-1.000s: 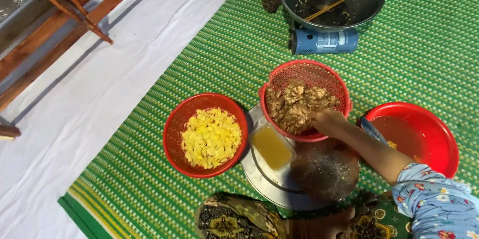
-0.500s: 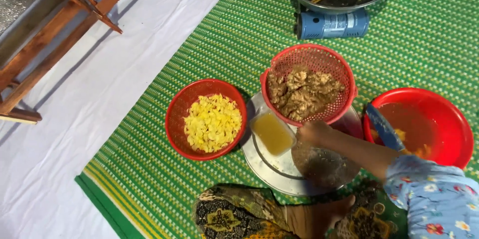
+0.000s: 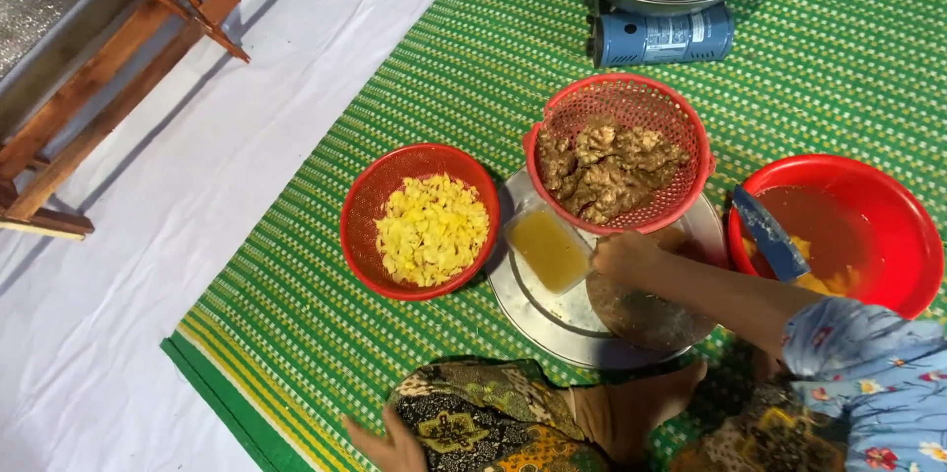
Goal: The person sits on a mat and uses a knife to peel ginger, placing the peeled pieces into a red bowl. They then wash the ginger in a small container of liquid and transfer it to a red colander.
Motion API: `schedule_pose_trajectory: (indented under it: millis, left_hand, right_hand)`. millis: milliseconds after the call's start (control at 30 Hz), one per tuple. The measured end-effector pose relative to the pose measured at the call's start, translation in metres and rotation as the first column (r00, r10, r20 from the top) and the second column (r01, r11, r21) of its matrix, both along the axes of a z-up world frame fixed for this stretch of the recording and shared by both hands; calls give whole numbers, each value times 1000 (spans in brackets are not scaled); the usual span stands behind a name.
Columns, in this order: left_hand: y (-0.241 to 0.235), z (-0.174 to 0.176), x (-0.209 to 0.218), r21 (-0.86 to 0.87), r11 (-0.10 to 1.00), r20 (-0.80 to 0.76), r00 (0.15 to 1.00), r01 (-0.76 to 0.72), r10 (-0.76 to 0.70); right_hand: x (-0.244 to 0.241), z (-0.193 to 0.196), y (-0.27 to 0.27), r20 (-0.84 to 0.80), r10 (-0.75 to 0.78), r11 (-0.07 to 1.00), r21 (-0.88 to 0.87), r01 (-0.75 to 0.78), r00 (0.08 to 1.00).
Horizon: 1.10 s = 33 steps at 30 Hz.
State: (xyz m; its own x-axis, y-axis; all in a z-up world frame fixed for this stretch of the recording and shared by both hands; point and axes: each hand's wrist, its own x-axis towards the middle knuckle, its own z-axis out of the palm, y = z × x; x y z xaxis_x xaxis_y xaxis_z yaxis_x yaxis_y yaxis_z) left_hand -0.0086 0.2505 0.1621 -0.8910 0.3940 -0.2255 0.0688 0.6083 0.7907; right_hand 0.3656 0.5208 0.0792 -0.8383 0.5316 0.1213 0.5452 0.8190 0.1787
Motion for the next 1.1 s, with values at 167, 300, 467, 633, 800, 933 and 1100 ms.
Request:
schedule_pose_trajectory:
  millis: [167,300,467,633,800,933,1100]
  left_hand:
    - [70,-44,-1,112,960,-225,947,258,-228]
    - [80,-81,-6,213,865,-426,840,454,-335]
    - [81,-97,-4,42,813,-487,722,581,-491]
    - [101,-116,12,-12,687,-594,547,727,-589]
    - [138,-104,60,100,469,-492,454,877,-743]
    - [170,-125,100,195,489,-366,526,850,-768]
    - [188,-147,128,367,536,-161,620,760,-768]
  right_hand:
    - [-31,-43,17,72,-59,993,-97,65,996]
    - [-71,-47,21,239,-147,911,-344,225,960]
    - [-101,-73,8,-14,-287,913,-307,269,958]
    - [-111,-115,12,40,-281,926,-252,282,959]
    - [-113,-99,20,369,-383,693,-492,527,847]
    - [-113,-93,13,379,-411,578,-595,559,829]
    - [-111,-98,16,362,-463,520,-629,579,809]
